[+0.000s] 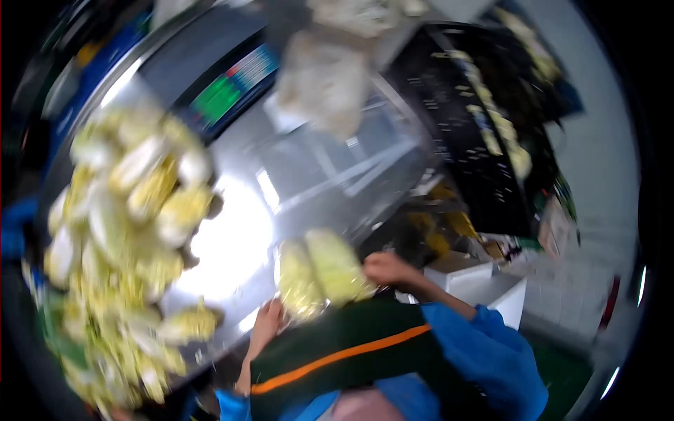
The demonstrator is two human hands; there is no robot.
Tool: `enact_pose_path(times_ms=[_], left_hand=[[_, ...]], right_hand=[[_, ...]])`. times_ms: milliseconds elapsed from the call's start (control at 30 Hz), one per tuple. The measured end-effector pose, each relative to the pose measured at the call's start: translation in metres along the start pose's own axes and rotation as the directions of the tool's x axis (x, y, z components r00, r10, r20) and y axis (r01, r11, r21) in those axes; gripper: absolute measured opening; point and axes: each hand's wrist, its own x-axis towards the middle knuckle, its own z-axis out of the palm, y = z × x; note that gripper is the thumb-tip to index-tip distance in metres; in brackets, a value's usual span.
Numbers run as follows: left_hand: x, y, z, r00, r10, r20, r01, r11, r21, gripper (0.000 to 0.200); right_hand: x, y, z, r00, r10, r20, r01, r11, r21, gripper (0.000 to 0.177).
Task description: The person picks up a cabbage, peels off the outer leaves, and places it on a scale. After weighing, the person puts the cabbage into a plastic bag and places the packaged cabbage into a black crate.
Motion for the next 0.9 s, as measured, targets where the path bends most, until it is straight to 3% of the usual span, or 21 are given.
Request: enact_pose_path(times_ms=[100, 133, 167, 200, 233, 267, 333, 367, 400, 433, 467, 533, 567, 600, 667, 700, 733, 767, 800, 867, 900], left_hand=[[0.014, 0.019, -0.012, 0.987, 0.011, 0.159, -0.034, 0.99, 0.138, 0.034], [0.017, 0.025, -0.016, 0.998, 0.04, 0.054, -0.053, 0.961, 0.271, 0.023], [0.028, 0.007, -0.028, 0.953, 0.302, 0.012, -0.292, 0.908, 0.302, 0.019], [0.025, 0.007, -0.026, 0.804, 0.592, -0.062, -0.492, 0.72, 0.49, 0.042], [0.035, 0.004, -0.027, 0.708, 0.705, 0.031, -0.561, 0.536, 0.631, 0.049], [0.036, 0.015, -0.018, 0.731, 0.68, 0.053, -0.595, 0.598, 0.538, 0.051], [0.049, 0.031, -0.014, 0.734, 0.67, 0.115, -0.636, 0.617, 0.464, 0.049], [0.06, 0.039, -0.019, 0.713, 0.684, 0.156, -0.658, 0.575, 0.486, 0.047], [0.086, 0.034, -0.044, 0.531, 0.79, 0.308, -0.636, 0.13, 0.761, 0.044], [0.058, 0.076, -0.033, 0.674, 0.722, 0.158, -0.587, 0.394, 0.707, 0.048], [0.018, 0.133, -0.014, 0.8, 0.6, 0.021, -0.489, 0.631, 0.602, 0.054], [0.009, 0.199, 0.007, 0.62, 0.774, 0.125, -0.755, 0.546, 0.363, 0.073], [0.015, 0.228, 0.011, 0.573, 0.758, 0.312, -0.77, 0.628, -0.111, 0.056], [0.02, 0.254, 0.017, 0.446, 0.769, 0.458, -0.551, 0.639, -0.537, 0.043], [0.043, 0.297, 0.048, 0.623, 0.778, 0.088, -0.782, 0.622, 0.032, 0.037], [0.054, 0.315, 0.073, 0.495, 0.867, 0.059, -0.817, 0.441, 0.372, 0.037], [0.098, 0.318, 0.062, 0.488, 0.853, 0.187, -0.769, 0.318, 0.554, 0.045], [0.139, 0.313, 0.051, 0.462, 0.859, 0.222, -0.72, 0.217, 0.66, 0.05], [0.173, 0.305, 0.043, 0.439, 0.858, 0.267, -0.657, 0.104, 0.747, 0.056], [0.212, 0.296, 0.041, 0.543, 0.829, 0.138, -0.614, 0.279, 0.739, 0.067], [0.228, 0.296, 0.043, 0.491, 0.865, 0.103, -0.605, 0.254, 0.754, 0.07]], right_hand=[[-0.013, -0.049, -0.021, 0.96, 0.101, 0.261, -0.13, 0.987, 0.096, 0.014], [-0.002, -0.031, -0.023, 0.969, 0.032, 0.246, -0.067, 0.989, 0.135, 0.021], [0.0, -0.028, -0.029, 0.98, -0.127, 0.156, 0.121, 0.991, 0.053, 0.032], [0.001, -0.023, -0.033, 0.956, -0.279, 0.086, 0.284, 0.957, -0.056, 0.044], [0.014, -0.01, -0.029, 0.821, -0.571, 0.027, 0.542, 0.762, -0.354, 0.057], [0.036, 0.007, -0.016, 0.607, -0.792, 0.072, 0.645, 0.438, -0.626, 0.071], [0.088, 0.037, 0.026, 0.469, -0.883, 0.03, 0.732, 0.369, -0.573, 0.081], [0.081, 0.018, 0.015, 0.47, -0.881, -0.058, 0.796, 0.45, -0.405, 0.084], [0.08, 0.002, 0.012, 0.556, -0.823, -0.114, 0.794, 0.566, -0.222, 0.086], [0.078, -0.014, 0.009, 0.634, -0.754, -0.169, 0.762, 0.647, -0.023, 0.089], [0.052, -0.034, -0.005, 0.758, -0.609, -0.233, 0.632, 0.599, 0.491, 0.078], [0.024, -0.056, -0.044, 0.888, -0.409, -0.211, 0.394, 0.437, 0.809, 0.068], [0.014, -0.061, -0.065, 0.905, -0.36, -0.228, 0.336, 0.271, 0.902, 0.056], [0.002, -0.058, -0.094, 0.863, -0.373, -0.341, 0.457, 0.285, 0.843, 0.047], [-0.046, -0.078, -0.178, 0.852, -0.229, -0.471, 0.491, 0.035, 0.87, 0.042], [-0.079, -0.104, -0.218, 0.681, -0.153, -0.716, 0.732, 0.142, 0.666, 0.047], [-0.089, -0.105, -0.266, 0.617, -0.066, -0.784, 0.786, 0.107, 0.609, 0.05], [-0.088, -0.09, -0.32, 0.459, -0.411, -0.787, 0.871, 0.035, 0.49, 0.053], [-0.101, -0.1, -0.368, 0.41, -0.413, -0.813, 0.904, 0.068, 0.422, 0.056], [-0.114, -0.097, -0.436, 0.433, -0.056, -0.9, 0.875, 0.267, 0.405, 0.052], [-0.109, -0.076, -0.468, 0.365, -0.069, -0.929, 0.906, 0.256, 0.337, 0.05]])
